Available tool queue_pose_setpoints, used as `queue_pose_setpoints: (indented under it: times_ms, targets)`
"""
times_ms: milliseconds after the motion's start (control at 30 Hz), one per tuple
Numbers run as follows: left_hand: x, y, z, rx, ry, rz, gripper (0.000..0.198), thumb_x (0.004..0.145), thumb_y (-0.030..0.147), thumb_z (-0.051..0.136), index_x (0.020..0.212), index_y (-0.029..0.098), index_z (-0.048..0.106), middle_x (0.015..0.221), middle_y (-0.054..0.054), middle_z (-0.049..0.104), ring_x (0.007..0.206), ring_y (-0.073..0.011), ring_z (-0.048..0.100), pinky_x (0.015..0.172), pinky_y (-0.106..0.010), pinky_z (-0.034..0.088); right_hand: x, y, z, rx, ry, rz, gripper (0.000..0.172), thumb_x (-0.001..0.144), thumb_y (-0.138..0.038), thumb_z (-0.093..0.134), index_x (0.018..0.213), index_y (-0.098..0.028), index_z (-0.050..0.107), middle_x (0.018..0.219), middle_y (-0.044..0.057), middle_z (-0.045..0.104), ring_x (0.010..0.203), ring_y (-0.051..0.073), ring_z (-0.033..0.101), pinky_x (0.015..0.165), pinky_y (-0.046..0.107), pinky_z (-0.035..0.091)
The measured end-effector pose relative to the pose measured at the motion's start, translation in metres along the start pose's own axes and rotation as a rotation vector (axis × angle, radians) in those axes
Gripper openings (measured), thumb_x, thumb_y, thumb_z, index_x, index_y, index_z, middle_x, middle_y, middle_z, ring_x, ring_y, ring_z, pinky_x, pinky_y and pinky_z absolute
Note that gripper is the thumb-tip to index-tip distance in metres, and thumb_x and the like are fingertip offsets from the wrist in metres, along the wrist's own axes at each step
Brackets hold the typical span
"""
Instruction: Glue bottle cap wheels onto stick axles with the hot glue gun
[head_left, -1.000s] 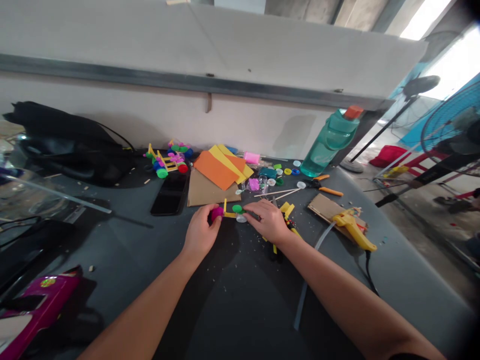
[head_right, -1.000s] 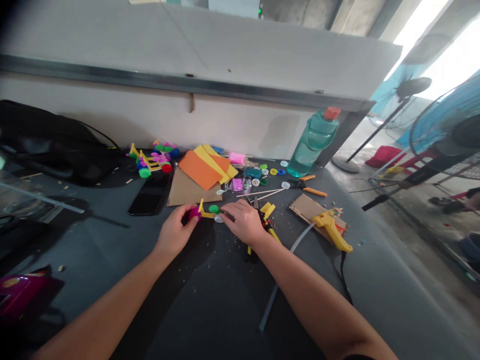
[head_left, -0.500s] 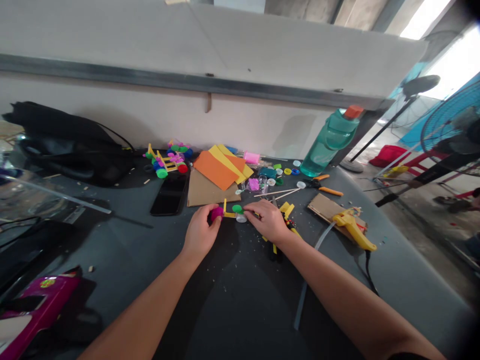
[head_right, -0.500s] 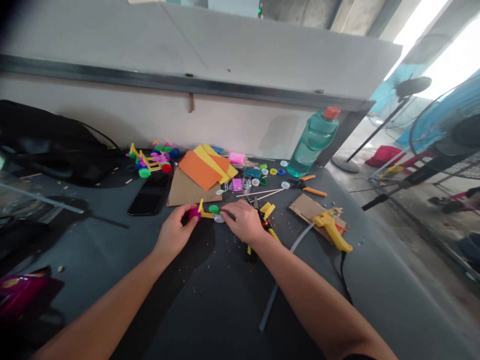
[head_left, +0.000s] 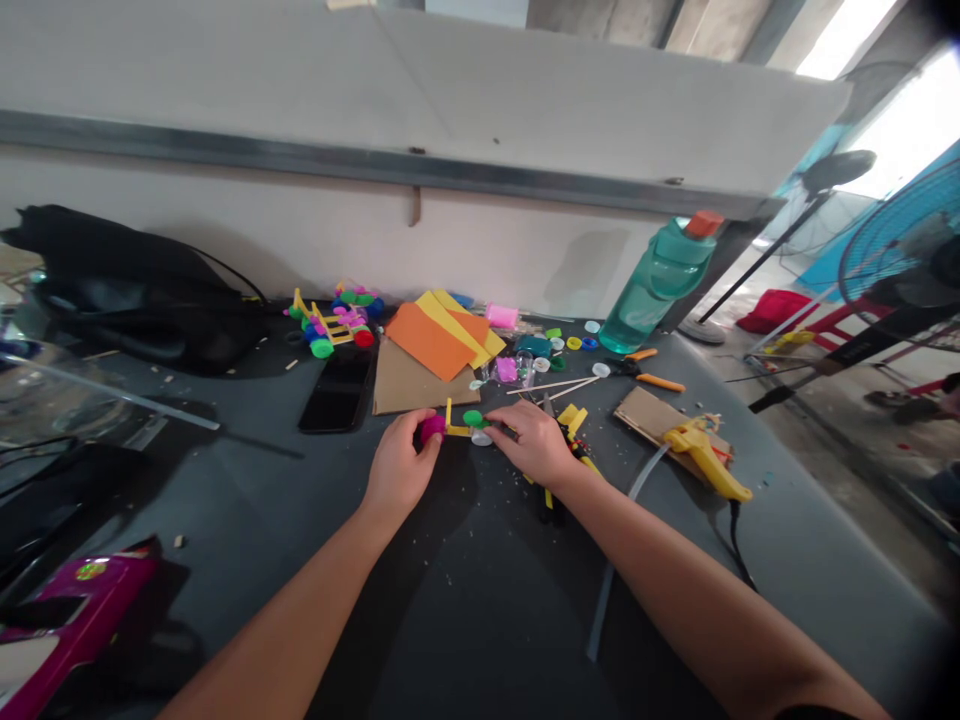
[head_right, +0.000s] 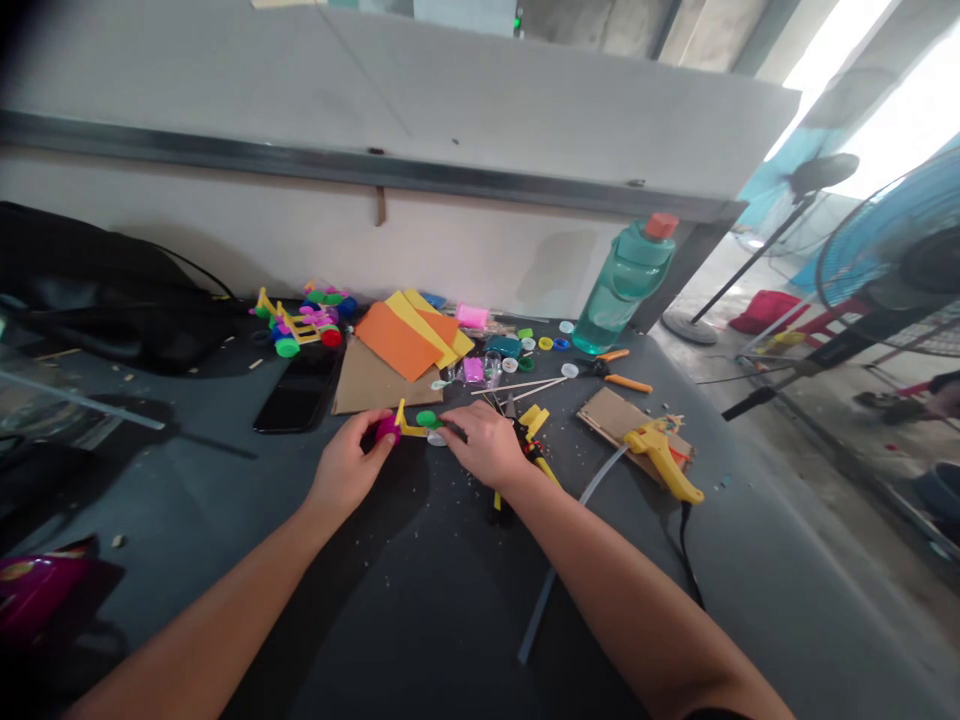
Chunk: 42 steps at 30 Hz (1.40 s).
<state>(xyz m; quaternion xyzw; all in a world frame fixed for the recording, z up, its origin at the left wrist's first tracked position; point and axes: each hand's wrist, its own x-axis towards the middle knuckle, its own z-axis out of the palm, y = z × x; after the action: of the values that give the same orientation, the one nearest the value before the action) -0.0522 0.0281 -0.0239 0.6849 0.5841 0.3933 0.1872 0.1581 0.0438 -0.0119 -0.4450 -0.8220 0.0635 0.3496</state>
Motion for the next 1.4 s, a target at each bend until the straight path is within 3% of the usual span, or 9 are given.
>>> queue_pose_setpoints:
  times_ms: [1400]
  targets:
    - [-0.0001,0.0008,-0.0008,0.010,-0.004,0.006,0.026,0.080,0.024,0.053,0.106,0.020,0.056,0.105,-0.007,0.063,0.098,-0.0218,0.058,0.087,-0.037,0.045,-0.0002,-0.0048,-0.0042,0.033,0.035,0.006,0.012,0.082,-0.023,0.054,0.089,-0.022,0.064,0.079,0.003,0.066,0.080,0.018,0.058,0.074,0.029,0.045]
